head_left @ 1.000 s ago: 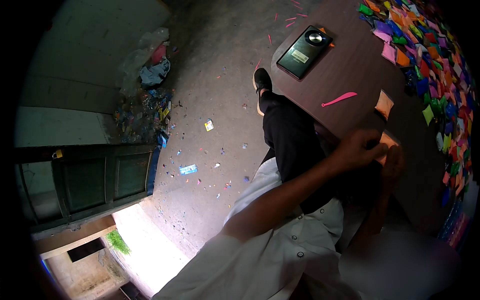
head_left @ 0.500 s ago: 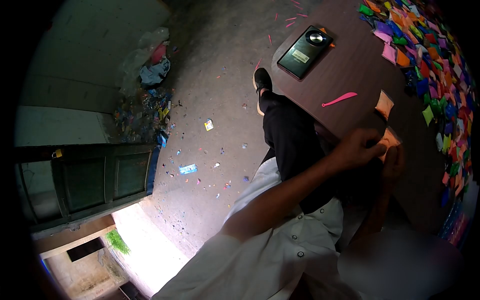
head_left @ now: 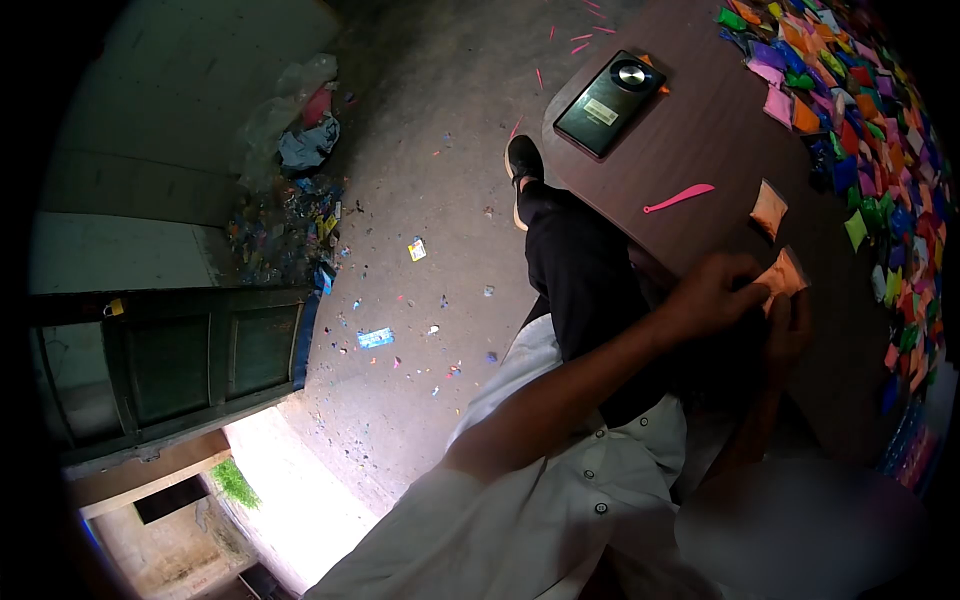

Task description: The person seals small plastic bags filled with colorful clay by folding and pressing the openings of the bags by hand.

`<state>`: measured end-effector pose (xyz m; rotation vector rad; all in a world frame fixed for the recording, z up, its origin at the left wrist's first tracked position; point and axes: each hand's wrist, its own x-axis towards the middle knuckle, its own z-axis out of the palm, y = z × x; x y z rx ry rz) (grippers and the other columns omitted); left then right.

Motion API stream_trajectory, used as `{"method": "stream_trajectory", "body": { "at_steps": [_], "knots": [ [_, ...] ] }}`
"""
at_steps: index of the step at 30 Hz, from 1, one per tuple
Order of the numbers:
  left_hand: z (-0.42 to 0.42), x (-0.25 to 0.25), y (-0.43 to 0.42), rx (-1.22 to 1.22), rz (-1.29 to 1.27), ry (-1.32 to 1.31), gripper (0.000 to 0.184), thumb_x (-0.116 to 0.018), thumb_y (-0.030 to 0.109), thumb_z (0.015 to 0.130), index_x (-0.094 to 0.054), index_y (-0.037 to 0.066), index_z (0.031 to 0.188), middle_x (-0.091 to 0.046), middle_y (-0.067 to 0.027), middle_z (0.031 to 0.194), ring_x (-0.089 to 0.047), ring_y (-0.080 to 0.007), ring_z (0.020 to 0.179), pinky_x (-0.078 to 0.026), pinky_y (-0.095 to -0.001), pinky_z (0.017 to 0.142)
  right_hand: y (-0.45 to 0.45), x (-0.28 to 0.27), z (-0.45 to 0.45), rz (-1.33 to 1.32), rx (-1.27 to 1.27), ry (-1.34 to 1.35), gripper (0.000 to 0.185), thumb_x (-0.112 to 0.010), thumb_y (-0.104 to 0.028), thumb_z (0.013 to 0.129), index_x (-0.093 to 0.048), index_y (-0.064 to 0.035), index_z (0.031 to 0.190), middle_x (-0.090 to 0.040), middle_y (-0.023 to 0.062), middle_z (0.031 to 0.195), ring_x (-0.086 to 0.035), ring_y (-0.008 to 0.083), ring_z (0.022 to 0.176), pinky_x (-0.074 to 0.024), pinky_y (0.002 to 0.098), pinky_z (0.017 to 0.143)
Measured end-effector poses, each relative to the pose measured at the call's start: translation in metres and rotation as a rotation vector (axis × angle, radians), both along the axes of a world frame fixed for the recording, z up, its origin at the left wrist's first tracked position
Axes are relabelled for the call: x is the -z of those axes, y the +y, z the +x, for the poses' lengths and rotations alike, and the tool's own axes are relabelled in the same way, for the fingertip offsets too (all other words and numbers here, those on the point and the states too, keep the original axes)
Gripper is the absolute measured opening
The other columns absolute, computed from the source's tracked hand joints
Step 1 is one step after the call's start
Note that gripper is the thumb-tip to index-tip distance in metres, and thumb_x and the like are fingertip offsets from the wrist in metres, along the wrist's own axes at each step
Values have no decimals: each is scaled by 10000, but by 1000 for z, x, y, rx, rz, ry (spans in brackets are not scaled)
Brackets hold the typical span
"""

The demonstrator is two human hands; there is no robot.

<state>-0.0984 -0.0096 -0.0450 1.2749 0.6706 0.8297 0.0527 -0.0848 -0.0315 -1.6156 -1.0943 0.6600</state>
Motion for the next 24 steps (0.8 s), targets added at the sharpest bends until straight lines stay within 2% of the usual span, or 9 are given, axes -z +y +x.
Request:
{"method": "stream_trajectory", "body": {
  "at_steps": [7,9,10,12,16,18,19,21,24],
  "knots": [
    [-5,-15,1,-4,204,150,248,-698,203,930,-650,-19,831,-597,-36,678,-539,-72,648,-442,-299,576,-1,-6,-3,79,23,163,181,-548,-164,1037,-607,5,1064,-617,30,952,-584,104,872,-473,265,752],
    [-3,-13,2,2,166,147,253,-699,204,928,-646,-17,819,-591,-38,667,-539,-71,644,-438,-299,571,-2,2,5,77,-30,183,305,-524,-216,1046,-601,26,1215,-627,46,994,-578,120,874,-465,280,733],
    [-2,-11,1,8,127,143,258,-701,205,927,-642,-15,807,-585,-39,655,-540,-69,640,-435,-300,566,-2,1,5,78,-29,184,305,-524,-216,1046,-601,26,1215,-627,46,994,-578,120,874,-465,280,733],
    [0,-7,1,8,96,102,247,-698,201,927,-647,-14,817,-592,-40,664,-547,-70,645,-438,-297,569,-2,-3,1,66,-16,130,157,-549,-158,1026,-613,-15,1023,-593,8,890,-549,90,803,-444,250,688],
    [1,-3,0,9,20,29,218,-688,191,929,-666,-11,851,-619,-42,699,-574,-72,664,-450,-285,582,2,-7,-6,103,18,114,160,-539,-167,1017,-608,-25,995,-551,-4,834,-498,81,747,-405,250,643],
    [-1,-5,0,15,60,61,213,-685,192,930,-671,-9,862,-626,-41,709,-580,-73,673,-455,-283,589,-1,-5,3,-12,30,162,297,-521,-208,1044,-607,11,1225,-592,38,934,-541,91,797,-449,268,684],
    [-3,-7,0,19,99,94,210,-683,194,931,-675,-7,873,-632,-41,719,-585,-74,682,-459,-281,595,0,-5,1,-12,29,162,297,-521,-208,1044,-607,11,1225,-592,38,934,-541,91,797,-449,268,684],
    [-4,-12,-1,10,104,92,208,-683,195,931,-674,-5,874,-635,-42,724,-587,-75,686,-459,-280,598,2,-8,-6,53,86,219,164,-533,-181,1010,-599,-35,972,-511,-8,795,-464,78,722,-380,257,625],
    [-7,-18,-1,22,99,102,204,-681,195,930,-671,-2,876,-629,-39,728,-579,-74,690,-455,-280,603,-1,-2,0,59,25,263,172,-523,-177,1012,-606,-29,985,-536,-7,817,-495,86,745,-403,259,646]
  ]
}}
